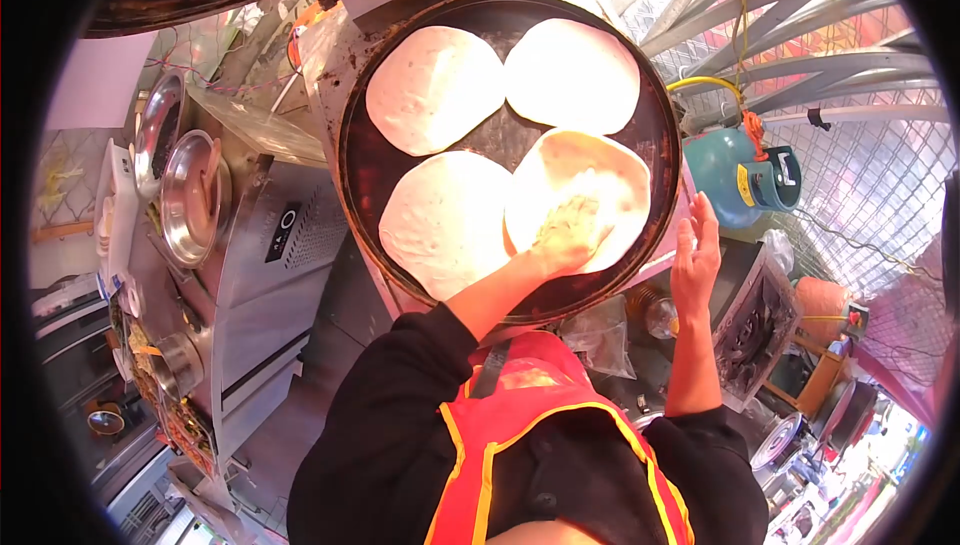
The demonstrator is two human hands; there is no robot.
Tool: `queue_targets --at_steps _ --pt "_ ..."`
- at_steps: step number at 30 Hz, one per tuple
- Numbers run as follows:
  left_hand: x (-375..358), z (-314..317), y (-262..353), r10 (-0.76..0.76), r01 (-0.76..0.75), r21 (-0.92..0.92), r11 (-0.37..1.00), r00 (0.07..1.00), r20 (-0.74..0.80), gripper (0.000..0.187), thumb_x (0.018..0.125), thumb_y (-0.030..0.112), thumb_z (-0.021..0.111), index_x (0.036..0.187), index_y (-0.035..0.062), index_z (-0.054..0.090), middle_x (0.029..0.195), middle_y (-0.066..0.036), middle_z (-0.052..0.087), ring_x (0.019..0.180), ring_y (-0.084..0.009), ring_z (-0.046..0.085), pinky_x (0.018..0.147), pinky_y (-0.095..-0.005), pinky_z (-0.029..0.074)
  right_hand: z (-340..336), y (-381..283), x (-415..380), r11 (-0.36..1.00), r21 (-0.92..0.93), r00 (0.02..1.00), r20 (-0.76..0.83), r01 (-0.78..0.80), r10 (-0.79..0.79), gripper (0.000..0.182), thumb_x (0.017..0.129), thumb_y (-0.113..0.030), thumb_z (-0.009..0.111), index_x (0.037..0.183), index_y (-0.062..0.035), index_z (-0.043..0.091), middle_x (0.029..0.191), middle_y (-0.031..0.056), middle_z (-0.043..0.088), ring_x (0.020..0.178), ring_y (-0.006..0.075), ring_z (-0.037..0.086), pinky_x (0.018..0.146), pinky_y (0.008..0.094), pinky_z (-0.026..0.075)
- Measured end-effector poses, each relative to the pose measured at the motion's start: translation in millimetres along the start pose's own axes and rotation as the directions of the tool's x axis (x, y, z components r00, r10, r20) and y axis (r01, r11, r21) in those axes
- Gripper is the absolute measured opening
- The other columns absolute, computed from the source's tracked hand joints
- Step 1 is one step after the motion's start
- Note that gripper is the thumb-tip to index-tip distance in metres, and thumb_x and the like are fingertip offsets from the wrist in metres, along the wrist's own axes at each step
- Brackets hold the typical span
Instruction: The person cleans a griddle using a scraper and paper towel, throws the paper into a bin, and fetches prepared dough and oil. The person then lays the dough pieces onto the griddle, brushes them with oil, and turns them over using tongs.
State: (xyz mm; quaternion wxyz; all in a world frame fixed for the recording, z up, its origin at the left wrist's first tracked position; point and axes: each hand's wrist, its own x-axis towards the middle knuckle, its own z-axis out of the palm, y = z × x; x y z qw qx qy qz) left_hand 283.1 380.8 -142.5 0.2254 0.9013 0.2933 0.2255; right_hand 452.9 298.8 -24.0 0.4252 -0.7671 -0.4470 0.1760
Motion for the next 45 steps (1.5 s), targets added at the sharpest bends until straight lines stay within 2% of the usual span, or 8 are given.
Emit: queue_targets --at_steps 1,8,17,30,34,37,39,45 --pt "3 -28 15 -0.258 0.417 -0.350 0.839 0.871 0.419 0.053 0.092 0.033 0.047 0.130 -0.0046 0.042 0.135 -0.027 0.040 0.131 -0.0381 0.033 0.108 -0.0456 0.024 -2 -1 -9 0.999 -0.027 1.000 -0.003 0.022 -0.022 0.041 0.095 -0.010 0.047 0.134 -0.0007 0.043 0.132 0.0148 0.049 0.121 0.0239 0.048 0.102 0.0350 0.037" --pt "-62 -103 -39 -0.394 0.394 0.127 0.910 0.919 -0.033 0.062 0.086 0.027 0.057 0.132 -0.0087 0.037 0.138 -0.027 0.036 0.133 -0.0386 0.029 0.111 -0.0439 0.021 65 7 -24 0.966 -0.160 0.927 0.350 0.203 -0.137 0.052 0.092 -0.012 0.049 0.139 0.0009 0.032 0.139 0.0222 0.038 0.130 0.0346 0.036 0.107 0.0391 0.028" --pt "-127 -157 -66 -0.569 0.449 0.416 0.791 0.789 0.230 0.097 0.071 0.042 0.074 0.141 -0.0034 0.023 0.147 -0.023 0.022 0.138 -0.0339 0.020 0.113 -0.0418 0.019 221 -38 -58 0.744 -0.010 0.525 0.714 0.668 -0.462 0.064 0.090 -0.033 0.050 0.142 -0.0043 0.027 0.149 0.0171 0.023 0.139 0.0314 0.020 0.112 0.0458 0.017" --pt "-121 -172 -92 -0.513 0.399 0.377 0.836 0.812 0.277 0.094 0.073 0.039 0.073 0.140 -0.0055 0.024 0.146 -0.025 0.023 0.137 -0.0348 0.022 0.112 -0.0406 0.021 252 -45 -40 0.753 -0.049 0.587 0.660 0.657 -0.469 0.069 0.088 -0.040 0.052 0.144 -0.0083 0.026 0.150 0.0143 0.022 0.140 0.0308 0.018 0.113 0.0479 0.010" --pt "-87 -167 -105 -0.450 0.402 0.333 0.853 0.890 0.079 0.081 0.083 0.040 0.063 0.138 -0.0082 0.026 0.144 -0.027 0.025 0.136 -0.0369 0.023 0.112 -0.0417 0.021 218 -9 72 0.908 -0.182 0.883 0.365 0.378 -0.295 0.064 0.091 -0.039 0.049 0.139 -0.0004 0.032 0.143 0.0198 0.032 0.136 0.0346 0.024 0.110 0.0497 0.018" --pt "-44 -145 -138 -0.434 0.423 0.366 0.829 0.899 -0.056 0.077 0.088 0.040 0.056 0.139 -0.0071 0.025 0.145 -0.027 0.024 0.136 -0.0381 0.022 0.112 -0.0443 0.020 225 49 149 0.651 -0.656 0.921 0.334 0.381 -0.203 0.061 0.092 -0.038 0.048 0.139 -0.0041 0.033 0.142 0.0225 0.034 0.130 0.0400 0.031 0.107 0.0539 0.022" --pt "-17 -134 -155 -0.502 0.497 0.384 0.778 0.860 -0.096 0.077 0.088 0.040 0.056 0.140 -0.0059 0.023 0.145 -0.027 0.022 0.136 -0.0380 0.020 0.111 -0.0462 0.019 228 54 174 0.778 -0.567 0.962 0.131 0.270 -0.239 0.063 0.090 -0.042 0.049 0.139 -0.0052 0.034 0.142 0.0226 0.033 0.130 0.0424 0.030 0.105 0.0564 0.022" --pt "8 -125 -185 -0.651 0.619 0.431 0.657 0.754 -0.091 0.083 0.084 0.040 0.060 0.144 0.0011 0.019 0.149 -0.023 0.014 0.140 -0.0357 0.011 0.113 -0.0468 0.010 222 56 169 0.587 -0.624 0.857 0.373 0.515 -0.355 0.069 0.089 -0.051 0.044 0.143 -0.0109 0.030 0.146 0.0222 0.026 0.135 0.0427 0.021 0.106 0.0611 0.015"
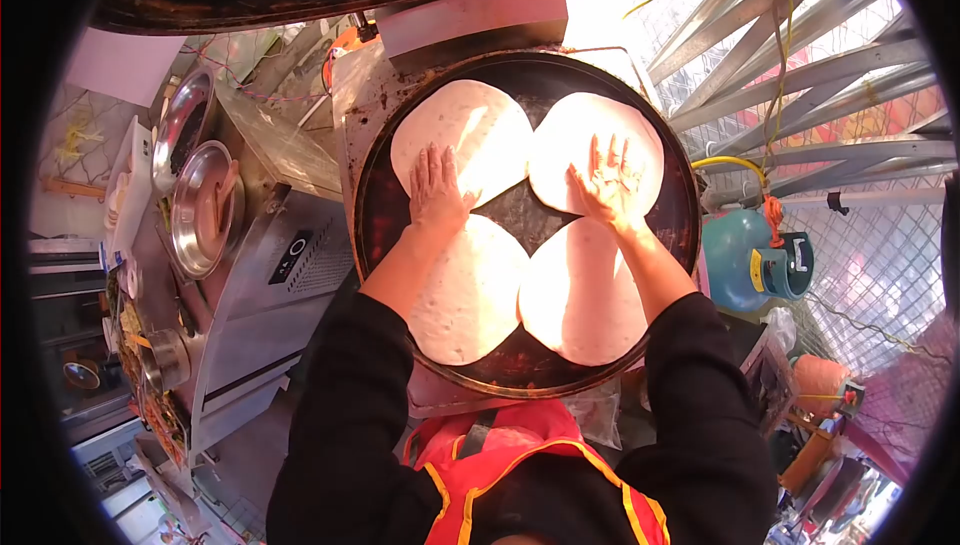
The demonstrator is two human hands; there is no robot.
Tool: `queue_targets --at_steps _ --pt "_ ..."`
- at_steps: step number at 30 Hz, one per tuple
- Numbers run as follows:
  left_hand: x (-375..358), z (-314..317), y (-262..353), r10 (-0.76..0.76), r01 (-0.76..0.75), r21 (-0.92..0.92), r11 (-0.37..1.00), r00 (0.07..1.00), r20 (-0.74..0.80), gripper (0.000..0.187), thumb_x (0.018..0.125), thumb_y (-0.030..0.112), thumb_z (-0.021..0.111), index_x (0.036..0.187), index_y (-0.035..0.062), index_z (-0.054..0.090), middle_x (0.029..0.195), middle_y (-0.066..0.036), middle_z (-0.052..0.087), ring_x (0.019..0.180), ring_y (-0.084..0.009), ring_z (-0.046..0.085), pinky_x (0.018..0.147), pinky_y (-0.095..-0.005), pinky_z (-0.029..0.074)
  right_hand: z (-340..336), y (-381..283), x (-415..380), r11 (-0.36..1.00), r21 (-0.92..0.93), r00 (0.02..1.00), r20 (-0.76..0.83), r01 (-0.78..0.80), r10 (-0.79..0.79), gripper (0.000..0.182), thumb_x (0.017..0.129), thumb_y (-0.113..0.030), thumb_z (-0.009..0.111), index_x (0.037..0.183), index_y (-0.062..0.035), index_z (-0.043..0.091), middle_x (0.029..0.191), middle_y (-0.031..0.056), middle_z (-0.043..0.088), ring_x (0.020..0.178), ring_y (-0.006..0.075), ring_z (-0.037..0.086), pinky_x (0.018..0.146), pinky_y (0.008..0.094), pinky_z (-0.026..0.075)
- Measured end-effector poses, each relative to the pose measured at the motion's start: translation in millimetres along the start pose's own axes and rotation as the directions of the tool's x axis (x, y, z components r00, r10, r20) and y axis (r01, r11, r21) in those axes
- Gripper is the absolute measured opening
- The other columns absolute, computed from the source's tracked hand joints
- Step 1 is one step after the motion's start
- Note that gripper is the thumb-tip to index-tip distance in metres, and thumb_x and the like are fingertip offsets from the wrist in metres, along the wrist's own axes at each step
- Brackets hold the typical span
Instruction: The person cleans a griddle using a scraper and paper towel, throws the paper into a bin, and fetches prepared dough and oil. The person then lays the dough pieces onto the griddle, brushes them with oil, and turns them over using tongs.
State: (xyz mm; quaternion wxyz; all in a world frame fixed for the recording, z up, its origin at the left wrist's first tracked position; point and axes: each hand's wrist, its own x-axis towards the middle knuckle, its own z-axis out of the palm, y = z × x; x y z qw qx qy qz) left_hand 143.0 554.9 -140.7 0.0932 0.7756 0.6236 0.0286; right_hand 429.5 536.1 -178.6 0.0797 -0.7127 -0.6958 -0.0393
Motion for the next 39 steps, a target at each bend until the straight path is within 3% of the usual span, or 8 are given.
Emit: queue_targets --at_steps 5,11,13,15,21,24,33,39 --pt "1 2 -6 0.049 -0.050 -0.039 0.998 0.999 -0.021 0.082 0.083 0.040 0.060 0.143 0.0001 0.020 0.148 -0.024 0.016 0.139 -0.0368 0.012 0.113 -0.0471 0.011 18 23 18 0.987 0.028 0.982 -0.108 0.156 -0.152 0.069 0.086 -0.057 0.045 0.140 -0.0152 0.037 0.145 0.0192 0.030 0.135 0.0381 0.025 0.105 0.0599 0.021" --pt "2 2 -8 0.077 -0.076 0.008 0.997 0.994 -0.072 0.081 0.084 0.041 0.060 0.142 -0.0002 0.023 0.147 -0.025 0.020 0.138 -0.0371 0.015 0.113 -0.0468 0.012 3 31 32 0.976 0.001 0.976 0.003 0.220 -0.220 0.070 0.089 -0.053 0.044 0.143 -0.0114 0.029 0.149 0.0195 0.023 0.139 0.0376 0.017 0.108 0.0580 0.016" --pt "-3 -2 -3 0.083 -0.082 0.013 0.997 0.995 -0.056 0.080 0.084 0.041 0.060 0.142 0.0000 0.023 0.147 -0.024 0.021 0.138 -0.0359 0.016 0.113 -0.0462 0.013 -17 29 36 0.991 0.022 0.969 0.208 0.135 -0.137 0.070 0.090 -0.057 0.039 0.145 -0.0149 0.027 0.152 0.0137 0.017 0.141 0.0314 0.014 0.111 0.0535 0.010" --pt "-8 -13 6 0.087 -0.087 0.012 0.996 0.995 -0.039 0.080 0.084 0.041 0.060 0.142 0.0003 0.022 0.147 -0.023 0.021 0.139 -0.0342 0.016 0.113 -0.0455 0.014 -33 29 21 0.979 0.162 0.991 0.024 0.123 -0.128 0.065 0.092 -0.050 0.042 0.144 -0.0131 0.029 0.151 0.0150 0.021 0.140 0.0309 0.017 0.112 0.0507 0.012" --pt "-85 -20 67 0.686 -0.678 -0.113 0.727 0.706 0.175 0.070 0.084 0.046 0.057 0.137 0.0038 0.038 0.145 -0.017 0.032 0.135 -0.0312 0.027 0.111 -0.0439 0.019 -78 -34 -131 0.969 0.212 0.928 0.371 -0.123 0.036 0.069 0.092 -0.039 0.046 0.145 -0.0043 0.019 0.150 0.0219 0.015 0.140 0.0375 0.011 0.111 0.0543 0.010" --pt "-107 2 81 0.735 -0.764 -0.024 0.645 0.611 0.293 0.069 0.086 0.052 0.050 0.137 0.0072 0.039 0.144 -0.014 0.035 0.136 -0.0297 0.027 0.111 -0.0437 0.019 -46 -32 -177 0.993 0.091 0.979 0.180 0.076 -0.091 0.070 0.090 -0.050 0.043 0.145 -0.0107 0.026 0.151 0.0157 0.018 0.141 0.0333 0.011 0.111 0.0552 0.005" --pt "-121 28 101 0.667 -0.660 -0.097 0.745 0.736 0.116 0.072 0.082 0.048 0.056 0.137 0.0042 0.037 0.143 -0.019 0.034 0.135 -0.0304 0.029 0.111 -0.0427 0.021 -46 12 -152 0.970 0.043 0.961 0.136 0.237 -0.241 0.065 0.087 -0.053 0.044 0.143 -0.0193 0.034 0.149 0.0022 0.029 0.138 0.0224 0.023 0.113 0.0502 0.009" --pt "-136 -6 38 0.438 -0.423 -0.117 0.898 0.885 0.158 0.083 0.082 0.051 0.058 0.136 -0.0059 0.032 0.144 -0.027 0.026 0.136 -0.0384 0.022 0.112 -0.0458 0.017 -71 -33 -174 0.970 0.143 0.950 0.215 0.199 -0.227 0.069 0.089 -0.048 0.047 0.145 -0.0129 0.027 0.151 0.0111 0.021 0.140 0.0287 0.018 0.112 0.0491 0.012"
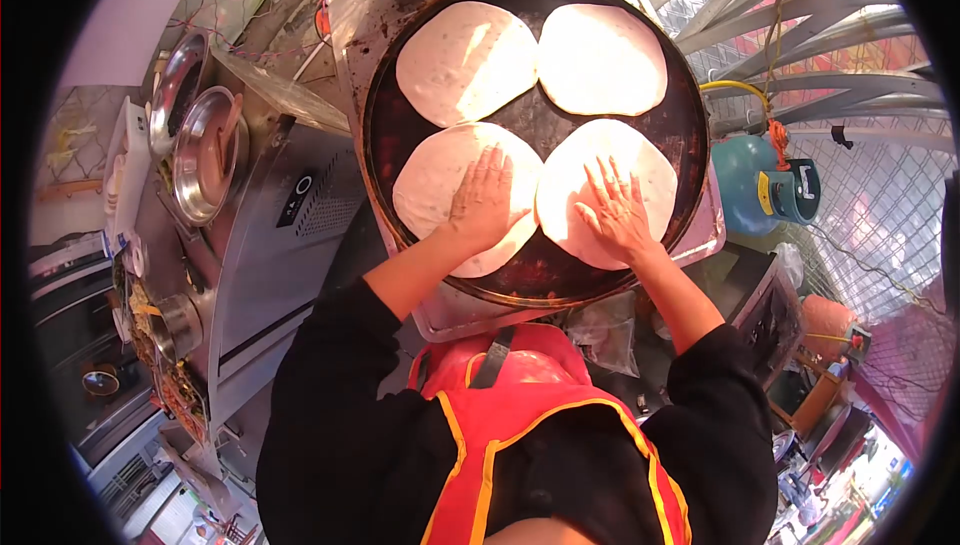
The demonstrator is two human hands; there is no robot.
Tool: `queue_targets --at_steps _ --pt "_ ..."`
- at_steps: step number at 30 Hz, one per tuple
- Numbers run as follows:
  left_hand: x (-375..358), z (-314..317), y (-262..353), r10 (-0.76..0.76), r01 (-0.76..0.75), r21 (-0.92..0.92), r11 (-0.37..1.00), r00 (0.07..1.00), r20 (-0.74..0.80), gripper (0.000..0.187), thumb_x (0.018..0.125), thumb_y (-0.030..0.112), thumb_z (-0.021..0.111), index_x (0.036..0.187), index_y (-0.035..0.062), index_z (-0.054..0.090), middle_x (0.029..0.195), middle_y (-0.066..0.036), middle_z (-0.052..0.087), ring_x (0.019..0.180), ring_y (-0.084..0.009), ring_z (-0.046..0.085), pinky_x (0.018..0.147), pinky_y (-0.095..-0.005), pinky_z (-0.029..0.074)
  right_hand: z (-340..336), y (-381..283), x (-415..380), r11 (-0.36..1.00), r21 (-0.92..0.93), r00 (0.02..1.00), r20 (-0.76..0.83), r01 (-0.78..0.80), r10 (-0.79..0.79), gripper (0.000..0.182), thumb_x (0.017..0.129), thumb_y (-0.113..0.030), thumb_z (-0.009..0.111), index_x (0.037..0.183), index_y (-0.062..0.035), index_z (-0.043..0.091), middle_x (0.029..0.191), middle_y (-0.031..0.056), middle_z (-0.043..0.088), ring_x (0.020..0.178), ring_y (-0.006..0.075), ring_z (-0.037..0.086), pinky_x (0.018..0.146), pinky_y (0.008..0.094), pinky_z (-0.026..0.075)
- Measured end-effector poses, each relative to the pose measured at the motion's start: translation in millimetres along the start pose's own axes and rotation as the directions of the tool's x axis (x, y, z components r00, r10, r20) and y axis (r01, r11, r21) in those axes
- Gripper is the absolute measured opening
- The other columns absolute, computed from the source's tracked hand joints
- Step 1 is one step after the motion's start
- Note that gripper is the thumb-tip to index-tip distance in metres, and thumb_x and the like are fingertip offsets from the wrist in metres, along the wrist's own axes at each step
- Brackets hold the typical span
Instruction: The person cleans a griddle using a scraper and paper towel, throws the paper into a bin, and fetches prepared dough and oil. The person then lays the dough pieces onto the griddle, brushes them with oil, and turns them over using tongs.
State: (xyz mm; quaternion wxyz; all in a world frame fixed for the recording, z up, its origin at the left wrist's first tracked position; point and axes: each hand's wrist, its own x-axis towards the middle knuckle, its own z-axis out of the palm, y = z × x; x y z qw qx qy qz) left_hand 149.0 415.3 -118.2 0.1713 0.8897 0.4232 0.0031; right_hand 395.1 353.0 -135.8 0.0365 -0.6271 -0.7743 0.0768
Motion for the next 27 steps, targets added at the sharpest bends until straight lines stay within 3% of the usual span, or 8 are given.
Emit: queue_targets --at_steps 1,6,11,15,18,22,24,27 --pt "-13 -7 -16 -0.051 0.049 0.059 0.997 0.998 0.035 0.088 0.081 0.053 0.059 0.137 -0.0072 0.029 0.144 -0.029 0.023 0.136 -0.0400 0.020 0.112 -0.0463 0.016 -13 -20 4 0.992 0.127 0.997 0.077 -0.017 0.007 0.069 0.089 -0.044 0.050 0.144 -0.0102 0.026 0.150 0.0134 0.021 0.140 0.0295 0.018 0.112 0.0487 0.014" --pt "-44 -29 -41 -0.182 0.165 0.132 0.977 0.975 0.128 0.103 0.072 0.058 0.066 0.141 -0.0043 0.021 0.145 -0.030 0.017 0.137 -0.0440 0.014 0.112 -0.0484 0.014 -4 -101 44 0.926 0.345 0.984 0.026 0.155 -0.174 0.070 0.088 -0.038 0.054 0.144 -0.0090 0.024 0.150 0.0158 0.019 0.140 0.0326 0.015 0.113 0.0478 0.014" --pt "-57 -20 -48 -0.148 0.148 0.041 0.988 0.989 0.002 0.103 0.069 0.056 0.070 0.143 0.0010 0.023 0.145 -0.031 0.017 0.136 -0.0448 0.014 0.112 -0.0488 0.014 24 -125 55 0.917 0.315 0.967 -0.008 0.246 -0.256 0.073 0.085 -0.046 0.054 0.144 -0.0115 0.027 0.151 0.0142 0.019 0.141 0.0327 0.012 0.114 0.0482 0.011" --pt "-65 -16 -38 -0.212 0.210 0.088 0.974 0.977 0.015 0.101 0.071 0.057 0.068 0.142 -0.0001 0.025 0.145 -0.030 0.017 0.136 -0.0444 0.013 0.112 -0.0495 0.014 11 -116 63 0.901 0.274 0.937 0.000 0.335 -0.349 0.071 0.086 -0.045 0.054 0.143 -0.0120 0.029 0.150 0.0127 0.021 0.140 0.0317 0.015 0.114 0.0465 0.012" --pt "-67 -15 -36 -0.243 0.241 0.098 0.966 0.970 0.012 0.101 0.071 0.058 0.067 0.142 0.0004 0.024 0.147 -0.029 0.014 0.137 -0.0443 0.010 0.112 -0.0498 0.013 -7 -98 58 0.907 0.327 0.944 0.105 0.265 -0.314 0.070 0.087 -0.044 0.052 0.144 -0.0119 0.026 0.150 0.0138 0.023 0.140 0.0314 0.015 0.114 0.0463 0.012" --pt "-66 -18 -43 -0.151 0.149 0.043 0.988 0.988 0.042 0.105 0.068 0.060 0.068 0.144 0.0037 0.023 0.149 -0.026 0.010 0.138 -0.0444 0.007 0.112 -0.0505 0.011 5 -38 29 0.974 0.192 0.992 -0.027 -0.118 0.125 0.073 0.088 -0.049 0.049 0.144 -0.0090 0.025 0.149 0.0173 0.022 0.138 0.0393 0.015 0.111 0.0513 0.013" --pt "-65 -23 -47 -0.096 0.095 0.017 0.995 0.992 0.079 0.107 0.066 0.061 0.069 0.145 0.0058 0.023 0.150 -0.024 0.009 0.138 -0.0445 0.005 0.112 -0.0520 0.010 12 -19 14 0.997 -0.077 0.999 0.027 -0.016 0.018 0.072 0.088 -0.050 0.047 0.144 -0.0112 0.026 0.150 0.0159 0.022 0.139 0.0370 0.014 0.112 0.0506 0.012" --pt "-65 -27 -44 -0.089 0.086 0.026 0.996 0.986 0.142 0.107 0.064 0.062 0.070 0.145 0.0080 0.024 0.150 -0.024 0.009 0.138 -0.0447 0.005 0.111 -0.0549 0.009 13 -8 13 0.993 -0.097 0.998 0.024 0.059 -0.057 0.071 0.087 -0.051 0.046 0.145 -0.0154 0.027 0.151 0.0114 0.021 0.140 0.0332 0.013 0.112 0.0500 0.011"
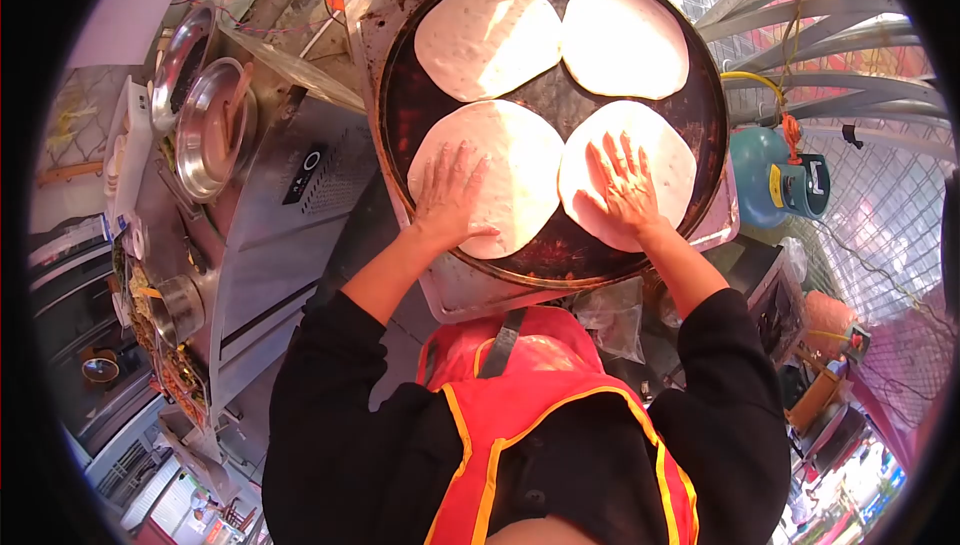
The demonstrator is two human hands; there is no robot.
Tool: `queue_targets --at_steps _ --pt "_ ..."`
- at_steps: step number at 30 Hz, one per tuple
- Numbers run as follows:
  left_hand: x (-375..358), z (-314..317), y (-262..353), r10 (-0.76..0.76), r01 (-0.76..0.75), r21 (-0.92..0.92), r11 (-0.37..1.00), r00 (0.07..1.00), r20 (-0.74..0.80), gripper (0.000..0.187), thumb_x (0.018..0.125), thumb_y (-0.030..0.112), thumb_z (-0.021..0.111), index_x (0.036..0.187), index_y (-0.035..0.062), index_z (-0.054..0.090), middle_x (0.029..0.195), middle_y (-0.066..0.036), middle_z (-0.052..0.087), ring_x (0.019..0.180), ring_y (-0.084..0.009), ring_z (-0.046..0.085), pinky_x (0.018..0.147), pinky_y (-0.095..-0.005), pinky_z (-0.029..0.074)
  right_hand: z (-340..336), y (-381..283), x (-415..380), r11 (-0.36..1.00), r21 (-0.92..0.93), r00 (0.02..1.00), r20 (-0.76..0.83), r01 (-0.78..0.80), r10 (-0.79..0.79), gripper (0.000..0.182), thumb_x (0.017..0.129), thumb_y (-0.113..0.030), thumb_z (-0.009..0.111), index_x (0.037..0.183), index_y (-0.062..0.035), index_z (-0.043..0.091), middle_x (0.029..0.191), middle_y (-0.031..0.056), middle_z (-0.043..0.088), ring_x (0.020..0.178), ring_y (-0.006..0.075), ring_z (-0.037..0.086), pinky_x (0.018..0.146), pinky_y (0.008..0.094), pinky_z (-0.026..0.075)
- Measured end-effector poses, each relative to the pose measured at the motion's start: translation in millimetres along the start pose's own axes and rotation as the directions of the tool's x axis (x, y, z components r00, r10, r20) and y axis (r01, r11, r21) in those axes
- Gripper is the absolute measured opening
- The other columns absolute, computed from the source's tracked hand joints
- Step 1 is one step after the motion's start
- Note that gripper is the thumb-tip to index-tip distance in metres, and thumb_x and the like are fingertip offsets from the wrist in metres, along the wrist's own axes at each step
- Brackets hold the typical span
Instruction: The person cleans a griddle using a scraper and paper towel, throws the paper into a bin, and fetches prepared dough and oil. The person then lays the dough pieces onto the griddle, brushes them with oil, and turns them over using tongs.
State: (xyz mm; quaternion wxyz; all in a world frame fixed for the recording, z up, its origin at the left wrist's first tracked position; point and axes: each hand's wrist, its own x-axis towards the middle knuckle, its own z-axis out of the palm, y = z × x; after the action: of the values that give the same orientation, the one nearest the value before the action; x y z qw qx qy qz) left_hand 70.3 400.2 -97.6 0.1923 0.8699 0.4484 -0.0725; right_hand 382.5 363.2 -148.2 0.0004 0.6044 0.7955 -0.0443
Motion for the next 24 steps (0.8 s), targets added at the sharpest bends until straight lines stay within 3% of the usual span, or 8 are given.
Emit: queue_targets --at_steps 4,11,18,21,22,24 --pt "-2 7 0 0.009 -0.009 0.003 1.000 0.999 -0.044 0.107 0.064 0.060 0.071 0.145 0.0082 0.024 0.150 -0.024 0.008 0.138 -0.0452 0.003 0.110 -0.0568 0.009 -12 27 7 0.990 0.016 0.989 0.058 0.137 -0.138 0.069 0.085 -0.050 0.047 0.145 -0.0201 0.027 0.152 0.0050 0.021 0.141 0.0288 0.012 0.113 0.0493 0.010" --pt "-6 10 6 -0.026 0.027 0.034 0.999 0.999 -0.048 0.108 0.066 0.060 0.070 0.145 0.0067 0.022 0.150 -0.025 0.005 0.138 -0.0455 0.001 0.110 -0.0573 0.008 -34 27 -14 0.961 0.111 0.948 0.172 0.252 -0.268 0.071 0.086 -0.059 0.041 0.143 -0.0176 0.030 0.151 0.0097 0.023 0.140 0.0306 0.015 0.114 0.0493 0.007" --pt "-2 11 5 -0.056 0.056 0.025 0.998 0.998 -0.013 0.111 0.064 0.066 0.068 0.145 0.0065 0.021 0.150 -0.025 0.005 0.138 -0.0456 -0.002 0.110 -0.0564 0.003 -30 29 -21 0.920 0.120 0.910 0.150 0.372 -0.387 0.064 0.090 -0.055 0.039 0.142 -0.0178 0.033 0.149 0.0080 0.027 0.139 0.0265 0.021 0.113 0.0492 0.010" --pt "0 8 4 -0.060 0.060 0.025 0.998 0.998 0.002 0.111 0.064 0.067 0.067 0.146 0.0067 0.021 0.150 -0.024 0.004 0.138 -0.0449 -0.002 0.111 -0.0560 0.003 -16 45 -10 0.974 0.049 0.963 0.147 0.220 -0.225 0.066 0.090 -0.055 0.039 0.143 -0.0171 0.031 0.150 0.0069 0.026 0.140 0.0259 0.019 0.113 0.0498 0.010" --pt "1 8 5 -0.067 0.067 0.028 0.997 0.998 0.008 0.112 0.064 0.067 0.067 0.146 0.0068 0.021 0.151 -0.024 0.004 0.138 -0.0447 -0.002 0.111 -0.0559 0.003 -12 48 -6 0.992 -0.026 0.991 0.057 0.122 -0.120 0.066 0.090 -0.053 0.041 0.144 -0.0167 0.030 0.151 0.0058 0.023 0.141 0.0247 0.016 0.112 0.0509 0.011" --pt "2 9 7 -0.062 0.062 0.017 0.998 0.998 0.001 0.112 0.064 0.068 0.066 0.146 0.0075 0.021 0.151 -0.024 0.004 0.139 -0.0442 -0.001 0.111 -0.0556 0.003 -5 47 -8 0.995 -0.008 0.993 0.051 0.104 -0.103 0.067 0.089 -0.053 0.042 0.144 -0.0162 0.029 0.152 0.0054 0.021 0.141 0.0241 0.014 0.112 0.0517 0.011"
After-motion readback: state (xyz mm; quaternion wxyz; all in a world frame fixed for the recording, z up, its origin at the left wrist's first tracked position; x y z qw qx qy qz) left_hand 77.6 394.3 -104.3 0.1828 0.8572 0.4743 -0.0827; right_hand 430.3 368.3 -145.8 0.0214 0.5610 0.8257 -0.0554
